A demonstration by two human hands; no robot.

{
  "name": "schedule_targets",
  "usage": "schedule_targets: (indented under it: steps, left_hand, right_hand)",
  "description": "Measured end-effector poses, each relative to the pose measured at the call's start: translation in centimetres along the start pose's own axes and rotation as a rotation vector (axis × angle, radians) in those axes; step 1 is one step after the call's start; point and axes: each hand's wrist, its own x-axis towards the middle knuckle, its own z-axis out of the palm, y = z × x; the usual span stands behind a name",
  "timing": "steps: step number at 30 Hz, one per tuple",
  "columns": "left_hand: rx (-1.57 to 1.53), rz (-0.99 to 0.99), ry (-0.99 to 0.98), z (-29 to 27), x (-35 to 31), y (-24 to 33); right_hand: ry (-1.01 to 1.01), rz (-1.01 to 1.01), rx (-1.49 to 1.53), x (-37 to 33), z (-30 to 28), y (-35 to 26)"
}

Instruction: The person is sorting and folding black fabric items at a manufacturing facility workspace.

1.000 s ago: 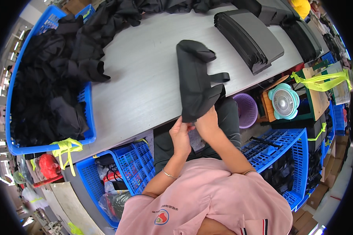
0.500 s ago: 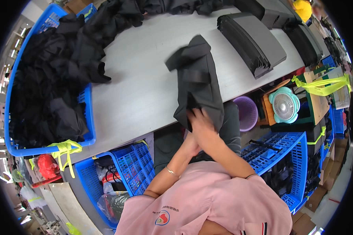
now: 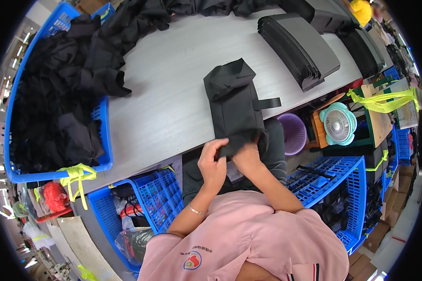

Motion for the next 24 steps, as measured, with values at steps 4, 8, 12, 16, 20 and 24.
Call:
schedule_targets:
  steps: [4,8,12,16,20,24]
  left_hand:
    - [-0.261,-0.268,-0.124,-1.4,-4.3,-1.9]
    - [-0.645,-0.574,-0.046,-2.9,-1.1,-1.9]
    - [-0.939,-0.72,-0.107,-1.7,0.3,-2.7]
    - [-0.866,-0.664,-0.154,-3.2,-0.7,-3.8]
    - [-0.77,-0.576,-0.291,-3.8,-1.6,-3.2]
    - [-0.916,-0.633,-0.507,-5.8,-2.3,-3.0]
  right_hand:
    - [-0.106,0.06,0.005,2.1,-3.0,0.6]
    - [-0.113,-0.034,0.034,0.0,-3.3,-0.4]
    - [-0.02,-0.253,0.271,-4.4,-3.7,-3.3]
    - [0.121,0.035,0.59,-3.6,-11.7,-5.4]
    - [0.471,0.184,0.19,-0.4,-16.0,-4.2]
    - [-0.271,0.576,0.816,-1.5,-14.8,-0.4]
